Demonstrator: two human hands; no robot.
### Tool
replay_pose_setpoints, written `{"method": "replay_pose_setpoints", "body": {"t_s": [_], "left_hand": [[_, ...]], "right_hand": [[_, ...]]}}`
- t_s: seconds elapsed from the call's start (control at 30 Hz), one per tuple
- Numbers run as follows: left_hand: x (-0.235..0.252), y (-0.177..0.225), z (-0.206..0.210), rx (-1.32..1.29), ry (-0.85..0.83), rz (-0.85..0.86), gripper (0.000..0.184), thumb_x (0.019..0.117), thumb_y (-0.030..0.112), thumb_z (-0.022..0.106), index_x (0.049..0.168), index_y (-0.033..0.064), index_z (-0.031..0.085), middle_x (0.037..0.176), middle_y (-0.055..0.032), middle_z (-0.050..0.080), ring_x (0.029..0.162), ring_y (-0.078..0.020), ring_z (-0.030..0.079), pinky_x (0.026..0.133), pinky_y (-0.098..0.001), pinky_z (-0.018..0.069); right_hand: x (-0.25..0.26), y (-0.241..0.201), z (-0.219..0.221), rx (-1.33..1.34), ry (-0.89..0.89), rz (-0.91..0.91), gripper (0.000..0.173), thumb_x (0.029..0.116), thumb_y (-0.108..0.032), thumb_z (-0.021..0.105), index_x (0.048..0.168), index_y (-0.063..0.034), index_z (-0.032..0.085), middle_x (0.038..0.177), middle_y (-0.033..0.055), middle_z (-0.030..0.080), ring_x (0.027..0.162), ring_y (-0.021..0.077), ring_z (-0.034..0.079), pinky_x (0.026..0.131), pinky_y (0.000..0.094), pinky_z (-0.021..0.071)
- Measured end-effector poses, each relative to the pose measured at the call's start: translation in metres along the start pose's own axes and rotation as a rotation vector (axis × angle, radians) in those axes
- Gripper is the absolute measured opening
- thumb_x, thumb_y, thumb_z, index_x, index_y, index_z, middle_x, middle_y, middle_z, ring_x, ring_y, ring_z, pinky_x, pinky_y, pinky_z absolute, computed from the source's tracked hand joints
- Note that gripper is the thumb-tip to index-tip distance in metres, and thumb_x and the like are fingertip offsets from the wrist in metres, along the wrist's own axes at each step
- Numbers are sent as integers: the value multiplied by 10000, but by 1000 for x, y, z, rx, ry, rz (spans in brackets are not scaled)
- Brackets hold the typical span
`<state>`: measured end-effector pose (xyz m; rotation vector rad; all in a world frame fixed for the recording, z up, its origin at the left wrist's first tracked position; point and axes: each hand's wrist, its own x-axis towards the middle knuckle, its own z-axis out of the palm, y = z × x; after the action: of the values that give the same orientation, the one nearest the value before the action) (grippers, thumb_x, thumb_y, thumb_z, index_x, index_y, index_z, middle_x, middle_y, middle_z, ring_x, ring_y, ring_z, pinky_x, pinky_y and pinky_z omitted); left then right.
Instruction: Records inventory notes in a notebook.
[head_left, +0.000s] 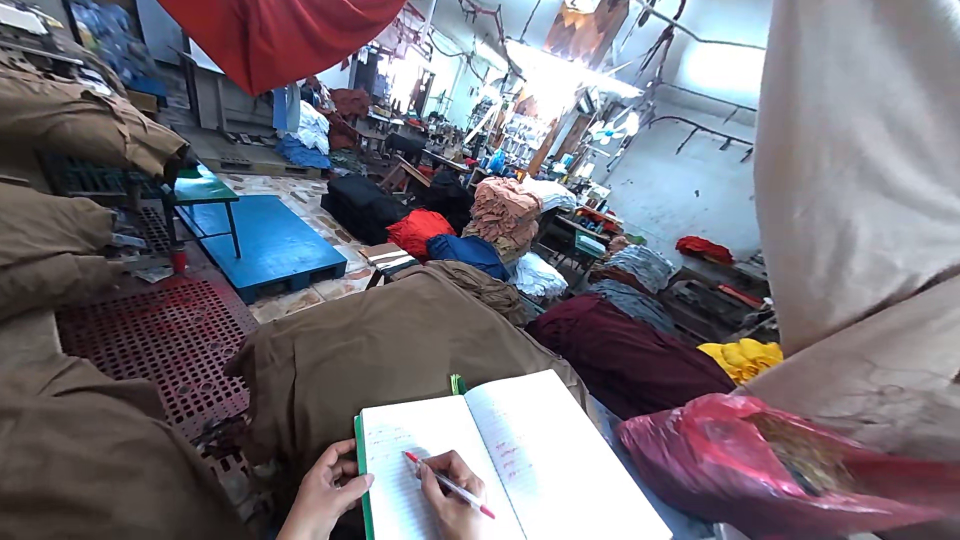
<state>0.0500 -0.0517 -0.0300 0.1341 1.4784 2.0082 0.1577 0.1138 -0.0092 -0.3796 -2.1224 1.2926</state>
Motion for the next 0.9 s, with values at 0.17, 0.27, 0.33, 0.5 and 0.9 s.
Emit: {"method": "replay_pose_setpoints", "body": {"t_s": [0.17, 0.27, 0.33, 0.5, 0.9], "left_hand": [[0, 0, 0, 10, 3, -2, 561, 855, -77, 716, 1366, 9, 502, 1028, -153, 714, 877, -241, 737, 760, -381, 638], [0, 0, 0, 7, 3, -1, 555, 853, -85, 714, 1358, 7, 503, 1016, -144, 716, 868, -232, 738, 760, -373, 639], [0, 0, 0, 6, 0, 5, 560, 852, -79, 716, 1361, 7, 501, 1018, -144, 716, 870, -233, 738, 760, -374, 639], [0, 1, 1, 2, 13, -15, 554, 851, -93, 717, 1354, 8, 508, 1010, -147, 716, 864, -236, 738, 757, -377, 639], [2, -2, -2, 15, -9, -2, 547, 845, -64, 737, 1342, 16, 523, 985, -132, 722, 835, -221, 734, 729, -357, 633]], "right_hand": [[0, 0, 2, -91, -2, -8, 58, 875, -56, 698, 883, 1, 708, 702, 5, 677, 566, -13, 567, 529, 156, 471], [-2, 0, 1, -89, -9, -9, 64, 865, -59, 700, 867, 4, 706, 687, 9, 673, 561, -9, 572, 528, 163, 475], [-1, 2, 2, -60, 2, -12, 51, 878, -49, 701, 878, 2, 704, 693, 3, 672, 562, -9, 568, 524, 159, 472], [-1, -1, 1, -49, 1, 25, 39, 878, -31, 684, 893, 3, 695, 702, -3, 667, 568, -14, 561, 530, 151, 465], [-4, -58, 17, 119, 115, 251, 81, 944, 99, 576, 940, 154, 634, 771, 59, 648, 702, -49, 562, 703, 106, 482]]}}
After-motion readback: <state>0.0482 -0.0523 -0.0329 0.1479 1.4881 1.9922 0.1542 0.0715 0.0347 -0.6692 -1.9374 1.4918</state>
